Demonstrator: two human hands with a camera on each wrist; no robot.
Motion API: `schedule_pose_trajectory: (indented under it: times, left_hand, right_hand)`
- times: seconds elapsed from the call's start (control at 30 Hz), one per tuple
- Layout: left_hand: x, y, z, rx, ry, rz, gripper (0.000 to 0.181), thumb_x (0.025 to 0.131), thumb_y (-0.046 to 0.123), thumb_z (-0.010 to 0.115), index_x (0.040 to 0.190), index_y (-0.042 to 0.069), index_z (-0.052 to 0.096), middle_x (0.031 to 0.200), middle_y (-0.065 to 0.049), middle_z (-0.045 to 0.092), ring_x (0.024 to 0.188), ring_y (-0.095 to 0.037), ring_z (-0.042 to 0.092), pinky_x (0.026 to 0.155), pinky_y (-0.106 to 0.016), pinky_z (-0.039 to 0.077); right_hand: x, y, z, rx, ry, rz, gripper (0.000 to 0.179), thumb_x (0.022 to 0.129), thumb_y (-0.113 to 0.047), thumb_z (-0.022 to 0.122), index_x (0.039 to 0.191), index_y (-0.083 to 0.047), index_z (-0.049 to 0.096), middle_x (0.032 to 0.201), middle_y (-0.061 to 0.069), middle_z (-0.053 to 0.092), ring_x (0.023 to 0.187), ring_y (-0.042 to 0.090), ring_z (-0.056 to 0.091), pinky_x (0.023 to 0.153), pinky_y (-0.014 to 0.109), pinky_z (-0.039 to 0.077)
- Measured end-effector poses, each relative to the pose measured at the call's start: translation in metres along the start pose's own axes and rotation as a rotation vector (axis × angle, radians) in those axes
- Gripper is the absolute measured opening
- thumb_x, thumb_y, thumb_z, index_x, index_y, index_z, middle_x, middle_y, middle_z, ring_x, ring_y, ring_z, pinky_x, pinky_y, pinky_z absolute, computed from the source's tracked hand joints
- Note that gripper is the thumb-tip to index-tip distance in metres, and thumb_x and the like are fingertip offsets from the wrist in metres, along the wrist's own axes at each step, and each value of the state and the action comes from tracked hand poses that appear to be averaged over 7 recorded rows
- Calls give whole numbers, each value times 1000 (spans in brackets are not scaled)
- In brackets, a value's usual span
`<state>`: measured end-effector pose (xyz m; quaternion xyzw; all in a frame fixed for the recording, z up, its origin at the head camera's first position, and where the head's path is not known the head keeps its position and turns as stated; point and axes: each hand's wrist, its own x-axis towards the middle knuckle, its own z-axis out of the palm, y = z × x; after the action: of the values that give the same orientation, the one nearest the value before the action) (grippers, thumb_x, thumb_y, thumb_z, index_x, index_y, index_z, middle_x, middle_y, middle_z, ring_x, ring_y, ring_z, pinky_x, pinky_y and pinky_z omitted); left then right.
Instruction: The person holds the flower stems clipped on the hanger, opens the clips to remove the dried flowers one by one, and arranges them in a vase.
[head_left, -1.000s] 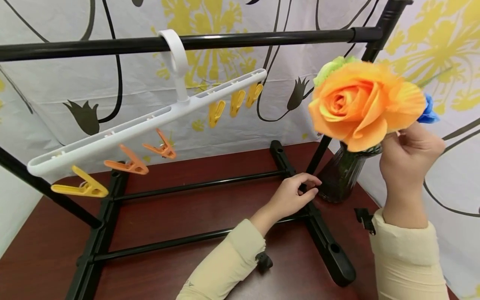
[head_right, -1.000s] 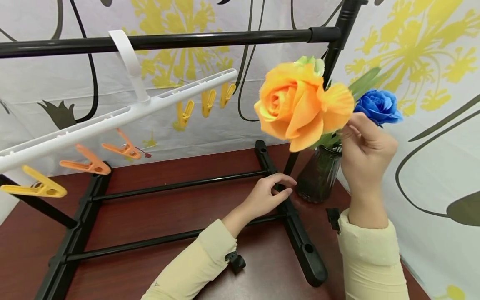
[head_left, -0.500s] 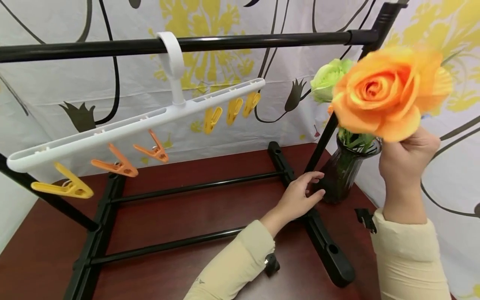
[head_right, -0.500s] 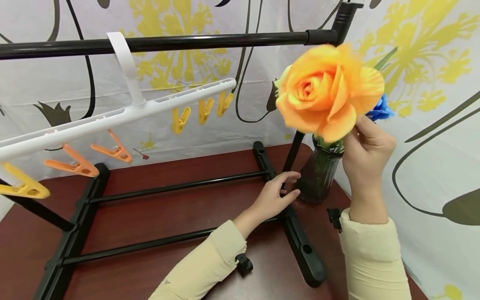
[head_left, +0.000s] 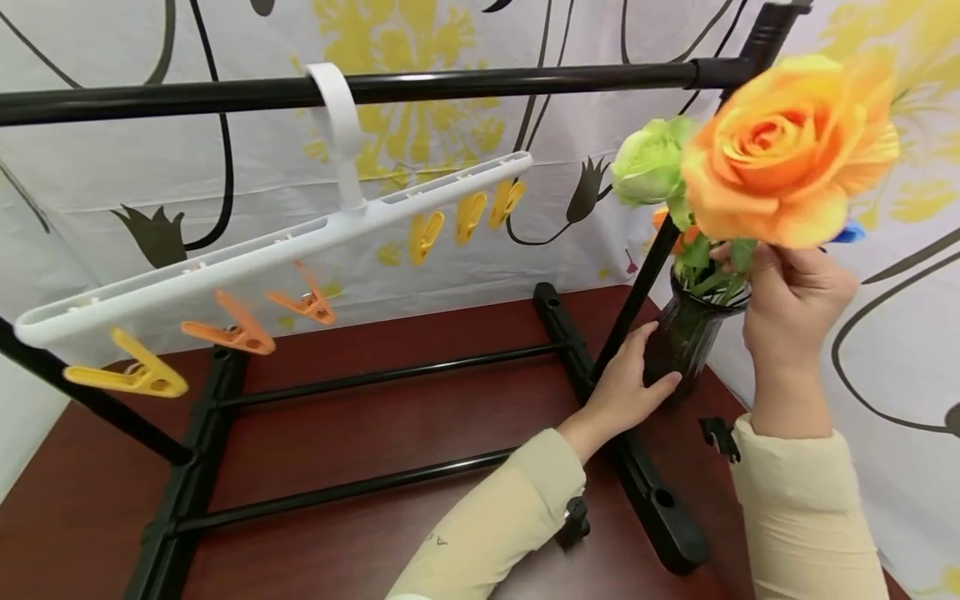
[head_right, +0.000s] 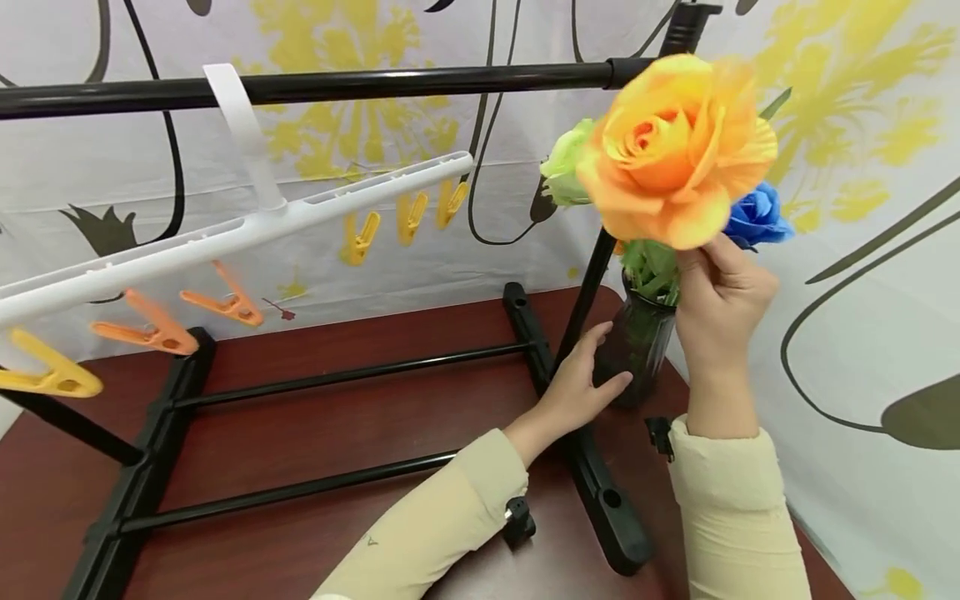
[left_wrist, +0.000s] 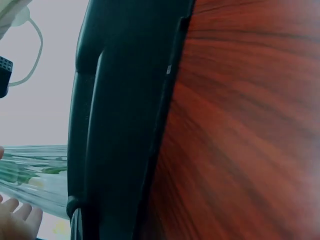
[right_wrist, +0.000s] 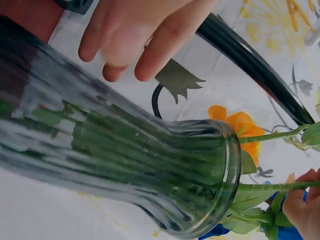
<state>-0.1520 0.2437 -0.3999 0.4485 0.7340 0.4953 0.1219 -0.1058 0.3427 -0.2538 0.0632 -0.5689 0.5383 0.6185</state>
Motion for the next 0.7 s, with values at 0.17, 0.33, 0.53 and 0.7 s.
schedule_pose_trajectory:
  times: [0.17,0.33,0.53,0.7]
  left_hand:
    - [14,-6,2,29,51,-35,75,99,34,61,158,14,19,163,-3,28,145,-18,39,112,-31,41]
    - [26,-8,2,31,42,-126,83,95,38,66,159,16,17,162,-3,27,146,-18,37,112,-34,41]
    - [40,0,5,33,76,-135,84,90,38,74,156,15,27,156,-3,39,141,-16,44,109,-29,43]
    - [45,-1,4,-3,86,-154,77,90,37,73,153,20,33,152,1,41,138,-12,46,109,-27,43]
  right_hand:
    - [2,7,3,-88,26,22,13,89,12,62,82,13,73,70,-5,70,57,3,59,57,14,45]
    - [13,11,12,152,30,136,17,92,9,60,93,25,67,71,15,70,55,19,63,50,22,45]
    - [16,18,15,195,-22,197,10,88,14,63,93,18,70,62,12,69,51,19,61,49,21,43]
    - [12,32,6,139,-19,281,13,89,10,65,98,14,73,72,11,72,54,17,62,49,21,47]
